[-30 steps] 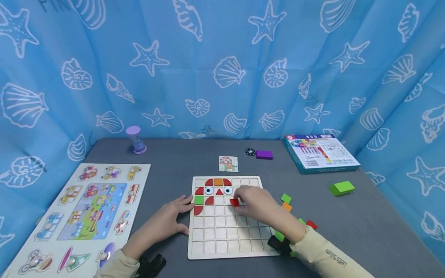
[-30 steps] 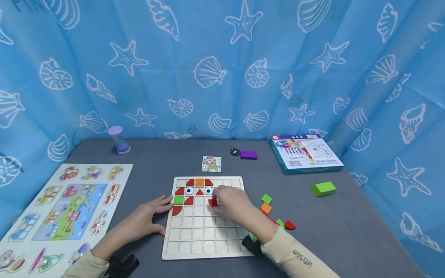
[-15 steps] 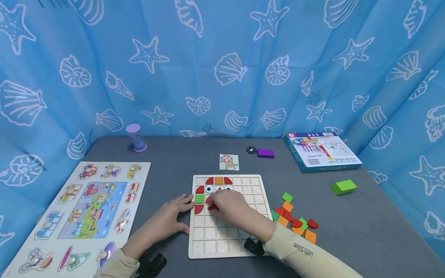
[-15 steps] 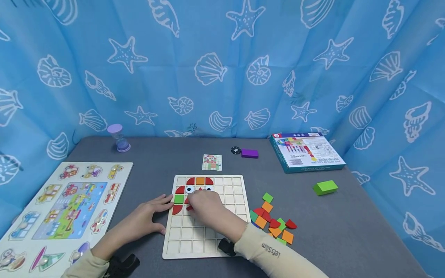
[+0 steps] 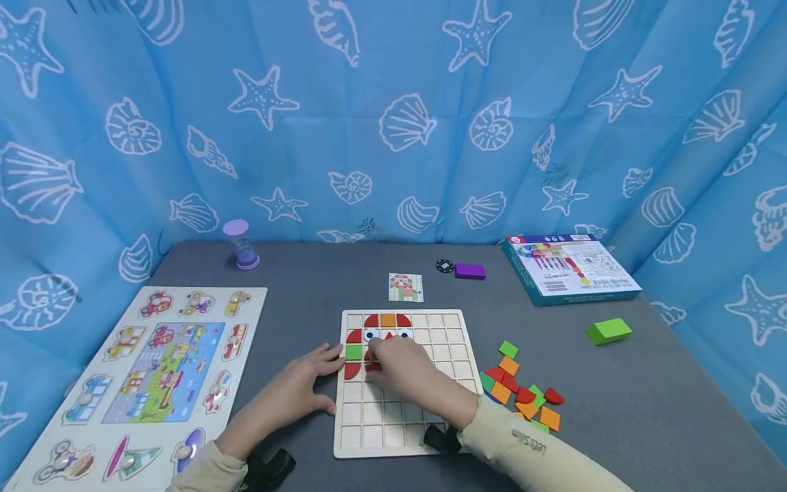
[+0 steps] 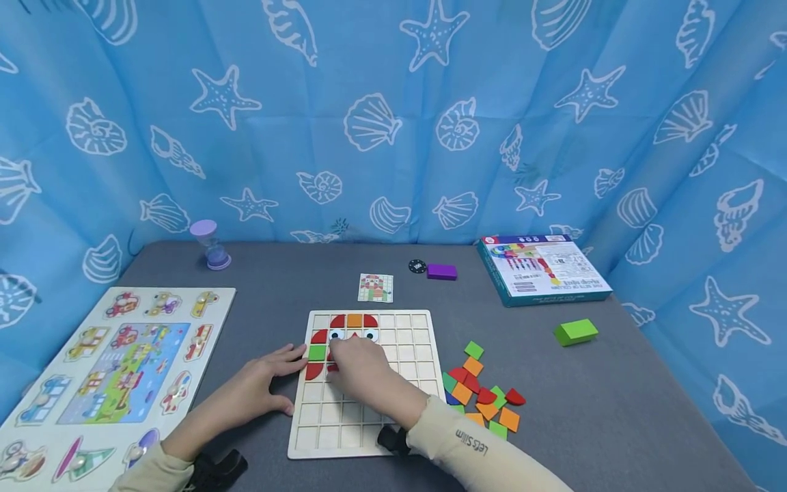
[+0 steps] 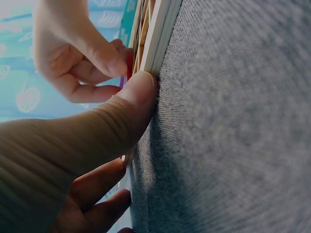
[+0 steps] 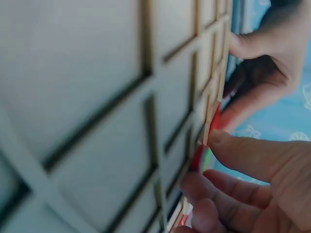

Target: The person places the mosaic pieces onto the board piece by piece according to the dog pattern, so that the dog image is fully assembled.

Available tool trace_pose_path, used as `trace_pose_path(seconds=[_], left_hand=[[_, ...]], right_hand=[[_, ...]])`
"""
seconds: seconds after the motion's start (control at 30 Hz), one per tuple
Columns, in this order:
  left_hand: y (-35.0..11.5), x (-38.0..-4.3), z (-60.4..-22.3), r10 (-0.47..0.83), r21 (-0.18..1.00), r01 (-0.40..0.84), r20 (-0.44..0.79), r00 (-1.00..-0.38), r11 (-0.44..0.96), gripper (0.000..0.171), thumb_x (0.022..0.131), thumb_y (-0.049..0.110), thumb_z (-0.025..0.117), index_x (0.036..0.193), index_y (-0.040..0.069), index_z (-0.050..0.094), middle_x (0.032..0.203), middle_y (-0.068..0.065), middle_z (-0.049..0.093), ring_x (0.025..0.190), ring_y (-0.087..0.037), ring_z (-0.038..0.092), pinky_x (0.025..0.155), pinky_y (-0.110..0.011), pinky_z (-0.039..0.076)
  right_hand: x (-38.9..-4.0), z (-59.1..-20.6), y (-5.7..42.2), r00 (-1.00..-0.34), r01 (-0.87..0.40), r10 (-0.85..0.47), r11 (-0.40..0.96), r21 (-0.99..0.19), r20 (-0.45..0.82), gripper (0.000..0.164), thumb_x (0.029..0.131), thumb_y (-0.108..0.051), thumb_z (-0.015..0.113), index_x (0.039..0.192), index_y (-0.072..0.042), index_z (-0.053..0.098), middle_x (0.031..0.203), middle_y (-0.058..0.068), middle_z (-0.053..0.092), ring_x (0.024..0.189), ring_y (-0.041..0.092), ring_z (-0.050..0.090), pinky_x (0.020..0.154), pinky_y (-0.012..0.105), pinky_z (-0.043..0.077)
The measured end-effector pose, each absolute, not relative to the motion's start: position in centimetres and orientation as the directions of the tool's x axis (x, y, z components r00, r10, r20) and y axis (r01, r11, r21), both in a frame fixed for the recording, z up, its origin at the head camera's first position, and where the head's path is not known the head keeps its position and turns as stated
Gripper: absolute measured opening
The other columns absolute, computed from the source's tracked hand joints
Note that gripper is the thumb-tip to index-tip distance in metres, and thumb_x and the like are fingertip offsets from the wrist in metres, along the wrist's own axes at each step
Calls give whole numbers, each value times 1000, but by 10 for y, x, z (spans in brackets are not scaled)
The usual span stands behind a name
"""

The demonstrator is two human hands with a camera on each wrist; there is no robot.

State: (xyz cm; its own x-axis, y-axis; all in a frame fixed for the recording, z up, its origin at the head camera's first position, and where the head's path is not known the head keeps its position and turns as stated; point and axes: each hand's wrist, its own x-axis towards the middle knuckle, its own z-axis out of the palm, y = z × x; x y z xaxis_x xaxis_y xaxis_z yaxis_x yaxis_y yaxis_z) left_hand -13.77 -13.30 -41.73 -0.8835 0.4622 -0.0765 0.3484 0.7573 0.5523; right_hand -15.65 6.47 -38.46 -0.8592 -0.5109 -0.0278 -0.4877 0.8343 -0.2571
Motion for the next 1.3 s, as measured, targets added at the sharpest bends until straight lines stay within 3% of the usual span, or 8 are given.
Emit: trace_pose_path(seconds=[0.37,0.87,1.03,1.3], left_hand=[[-132,-139,-418,444,546,329,-89,-892,770,75,58,28,80,126,14,52,138,0,40,131,-24,27,100,-51,27],[-133,-138,-418,466,552,359,-62,-883,753,75,59,27,80,126,13,52,138,-2,39,130,-26,29,99,-51,29],[-133,-138,-417,471,562,357,-65,-880,746,75,59,27,80,126,11,51,138,-3,39,130,-27,28,98,-51,29],[-133,-137,-416,467,571,351,-67,-882,743,75,59,26,80,126,11,51,138,-3,40,131,-26,28,99,-49,30]], right_hand=[[-158,-382,75,-856,-478,-513,832,-281,-61,12,71,-21,74,79,-17,65,63,-11,55,55,5,46,50,20,38],[-162,-381,78,-865,-466,-499,838,-282,-55,12,72,-18,71,82,-17,65,62,-10,54,54,6,45,48,21,36],[-160,-370,108,-905,-400,-425,873,-280,-32,18,72,-19,71,88,-15,66,59,-9,48,53,8,43,47,24,34],[-151,-359,196,-968,-237,-251,936,-262,-23,18,73,-17,71,90,-15,65,66,-7,49,54,11,41,47,25,33]])
